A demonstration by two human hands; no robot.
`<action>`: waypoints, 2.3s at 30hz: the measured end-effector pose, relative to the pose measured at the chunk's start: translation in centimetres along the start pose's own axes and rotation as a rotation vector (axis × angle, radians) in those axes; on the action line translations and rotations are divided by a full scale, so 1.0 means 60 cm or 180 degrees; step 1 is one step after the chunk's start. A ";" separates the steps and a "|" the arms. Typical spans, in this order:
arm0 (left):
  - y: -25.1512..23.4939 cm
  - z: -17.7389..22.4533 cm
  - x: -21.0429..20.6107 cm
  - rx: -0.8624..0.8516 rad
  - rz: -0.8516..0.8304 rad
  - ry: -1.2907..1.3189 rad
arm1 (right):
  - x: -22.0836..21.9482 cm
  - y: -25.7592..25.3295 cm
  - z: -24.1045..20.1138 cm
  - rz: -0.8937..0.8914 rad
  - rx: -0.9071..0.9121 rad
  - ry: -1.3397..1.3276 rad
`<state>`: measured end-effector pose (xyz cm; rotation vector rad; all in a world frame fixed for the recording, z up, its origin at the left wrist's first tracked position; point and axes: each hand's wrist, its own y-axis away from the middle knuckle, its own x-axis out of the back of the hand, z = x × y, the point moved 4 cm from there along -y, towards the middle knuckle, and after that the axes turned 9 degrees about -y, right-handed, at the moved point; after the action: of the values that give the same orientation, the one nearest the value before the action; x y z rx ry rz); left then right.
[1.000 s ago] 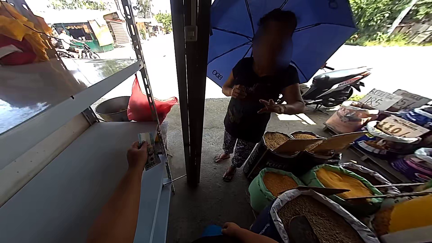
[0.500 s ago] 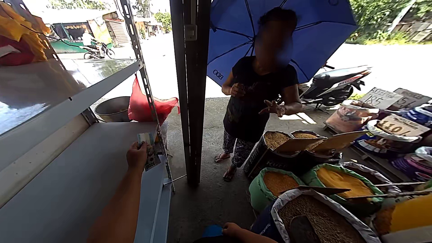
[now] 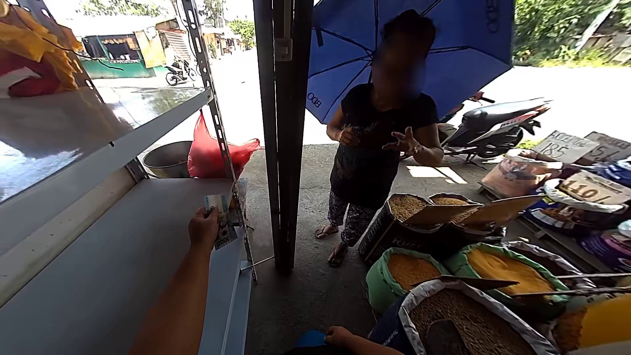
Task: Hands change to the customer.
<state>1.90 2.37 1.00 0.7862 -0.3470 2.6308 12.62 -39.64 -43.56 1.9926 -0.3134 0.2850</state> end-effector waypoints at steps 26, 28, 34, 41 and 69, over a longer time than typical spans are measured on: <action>0.002 -0.005 0.005 0.0150 0.0107 0.0388 | -0.001 -0.003 0.021 0.0032 0.0042 -0.0047; 0.005 -0.003 0.006 0.0163 0.0097 0.0364 | -0.002 -0.008 0.025 0.0031 0.0032 -0.0044; 0.002 -0.006 0.003 0.0048 0.0004 0.0134 | 0.004 0.051 -0.009 0.0001 -0.0010 -0.0055; -0.001 -0.007 0.000 0.0126 0.0020 0.0242 | -0.003 0.022 0.010 -0.0010 -0.0035 -0.0122; -0.006 -0.007 0.000 0.0118 0.0000 0.0069 | -0.008 -0.016 0.025 0.0019 -0.0034 -0.0098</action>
<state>1.86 2.85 0.73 0.7690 -0.2930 2.6507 12.62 -40.54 -45.15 1.9874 -0.3398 0.2562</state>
